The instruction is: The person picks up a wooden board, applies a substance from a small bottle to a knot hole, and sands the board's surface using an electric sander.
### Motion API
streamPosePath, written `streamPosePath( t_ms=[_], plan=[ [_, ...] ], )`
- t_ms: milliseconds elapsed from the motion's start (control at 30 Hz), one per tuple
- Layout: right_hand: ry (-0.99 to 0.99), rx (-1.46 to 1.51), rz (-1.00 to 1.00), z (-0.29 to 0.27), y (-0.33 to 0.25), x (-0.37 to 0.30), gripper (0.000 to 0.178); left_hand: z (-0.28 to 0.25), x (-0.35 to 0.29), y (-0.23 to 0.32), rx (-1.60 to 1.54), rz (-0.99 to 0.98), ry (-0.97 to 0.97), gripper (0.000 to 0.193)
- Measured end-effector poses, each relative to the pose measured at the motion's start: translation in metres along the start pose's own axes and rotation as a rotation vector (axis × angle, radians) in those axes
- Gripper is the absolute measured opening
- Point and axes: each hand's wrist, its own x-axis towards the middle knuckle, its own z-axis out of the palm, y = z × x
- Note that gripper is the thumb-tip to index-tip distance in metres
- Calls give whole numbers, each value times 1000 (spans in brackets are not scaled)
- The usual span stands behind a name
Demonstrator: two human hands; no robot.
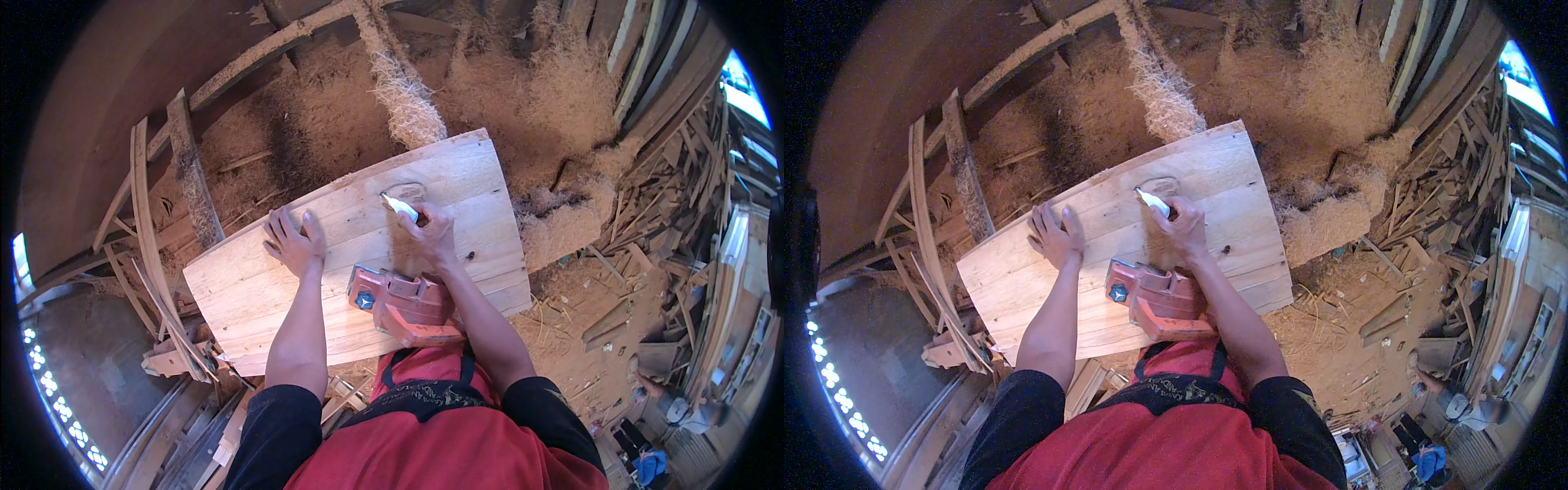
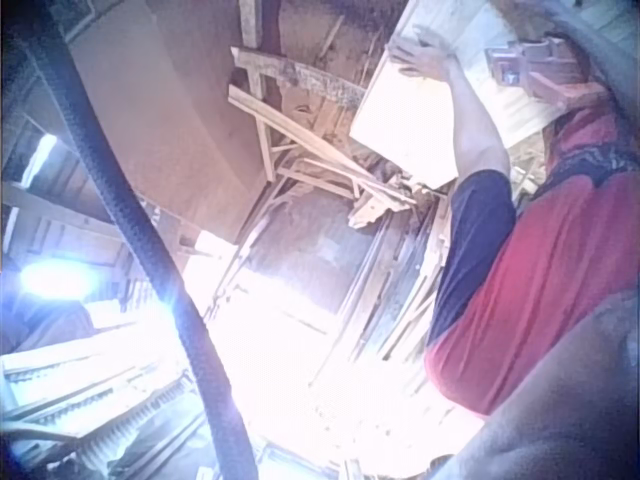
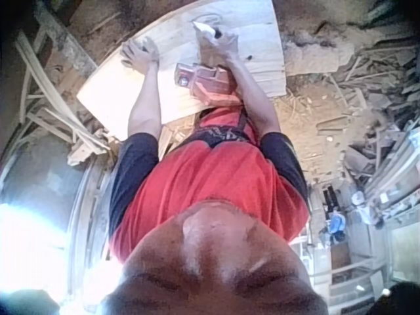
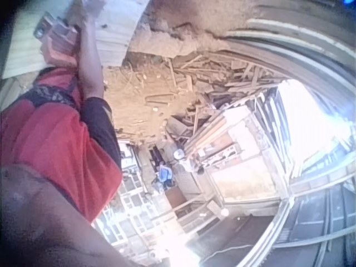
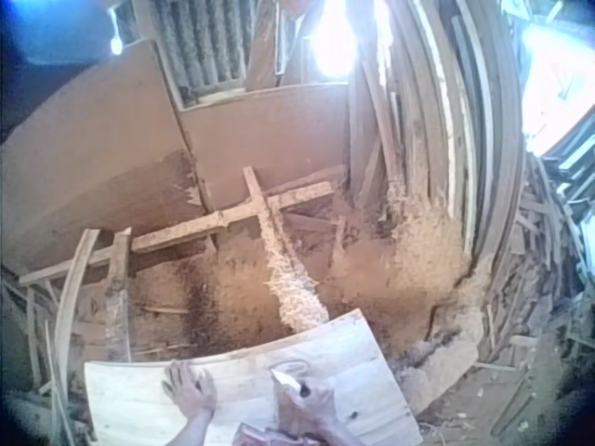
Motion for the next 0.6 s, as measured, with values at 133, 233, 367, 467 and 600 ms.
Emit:
streamPosePath(
  t_ms=[133,233,367,467,600],
  plan=[
    [12,-5,6,-1,-3,-1,28,2,1,-2,9,-11,-4,67],
    [31,26,35,-1,-4,-1,27,2,1,-1,1,-16,-3,68],
    [31,69,55,0,-5,0,27,2,1,-2,22,-13,12,66],
    [64,58,68,-5,-12,-2,27,2,1,-1,9,-17,-8,68],
    [119,2,14,-1,-5,0,27,2,1,-1,1,-19,-10,68]
  ],
)
